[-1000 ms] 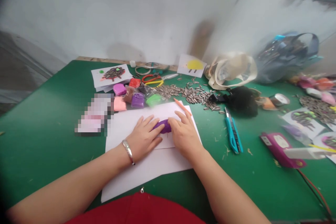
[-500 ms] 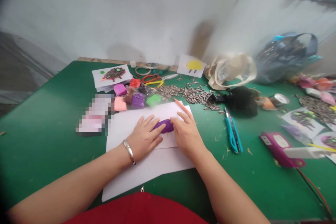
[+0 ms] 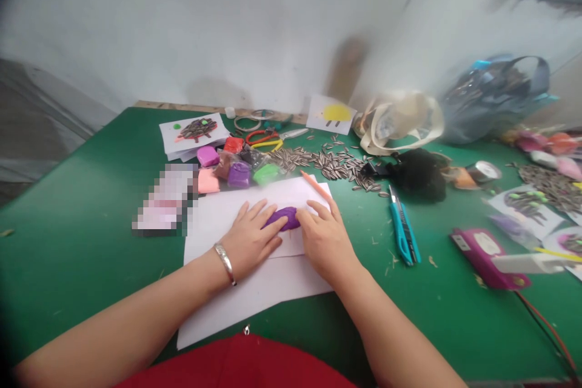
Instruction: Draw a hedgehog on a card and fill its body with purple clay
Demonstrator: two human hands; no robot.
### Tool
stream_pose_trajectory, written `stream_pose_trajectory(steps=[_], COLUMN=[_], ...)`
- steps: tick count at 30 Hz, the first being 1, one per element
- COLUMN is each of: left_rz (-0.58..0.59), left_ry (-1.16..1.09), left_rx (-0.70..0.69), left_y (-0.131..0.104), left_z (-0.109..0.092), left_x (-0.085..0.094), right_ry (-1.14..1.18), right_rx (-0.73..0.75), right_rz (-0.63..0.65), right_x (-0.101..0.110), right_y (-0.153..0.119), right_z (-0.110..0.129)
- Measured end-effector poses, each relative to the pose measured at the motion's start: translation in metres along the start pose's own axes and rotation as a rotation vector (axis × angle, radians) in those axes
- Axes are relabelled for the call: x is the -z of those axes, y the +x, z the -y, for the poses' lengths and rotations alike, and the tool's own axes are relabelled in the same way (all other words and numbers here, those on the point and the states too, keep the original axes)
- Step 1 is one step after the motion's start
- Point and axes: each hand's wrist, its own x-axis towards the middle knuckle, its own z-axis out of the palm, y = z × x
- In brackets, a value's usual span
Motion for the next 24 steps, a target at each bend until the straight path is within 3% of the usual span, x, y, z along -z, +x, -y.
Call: stream_pose_trajectory(steps=[3, 10, 18, 24], left_rz=[0.002, -0.007, -0.021, -0.013], left_ry=[-0.001, 0.005, 0.013, 0.010], left_rx=[0.002, 0.009, 0.001, 0.008], left_y=[0.0000, -0.0001, 0.0004, 0.0002], left_z=[-0.0007, -0.0005, 0.0000, -0.0003], left_x=[0.0002, -0.0018, -0.0033, -0.0040], right_ry=[-0.009, -0.055, 0.116, 0.018], right_rx=[-0.042, -0.027, -0.125, -0.030], right_rz=[-0.009, 0.145, 0.016, 0.096], right_x=[0.0055, 0.0072, 0.0042, 0.0006], right_y=[-0.0020, 0.0008, 0.0016, 0.0022], right_z=[0.0015, 0.0040, -0.0035, 0.0013])
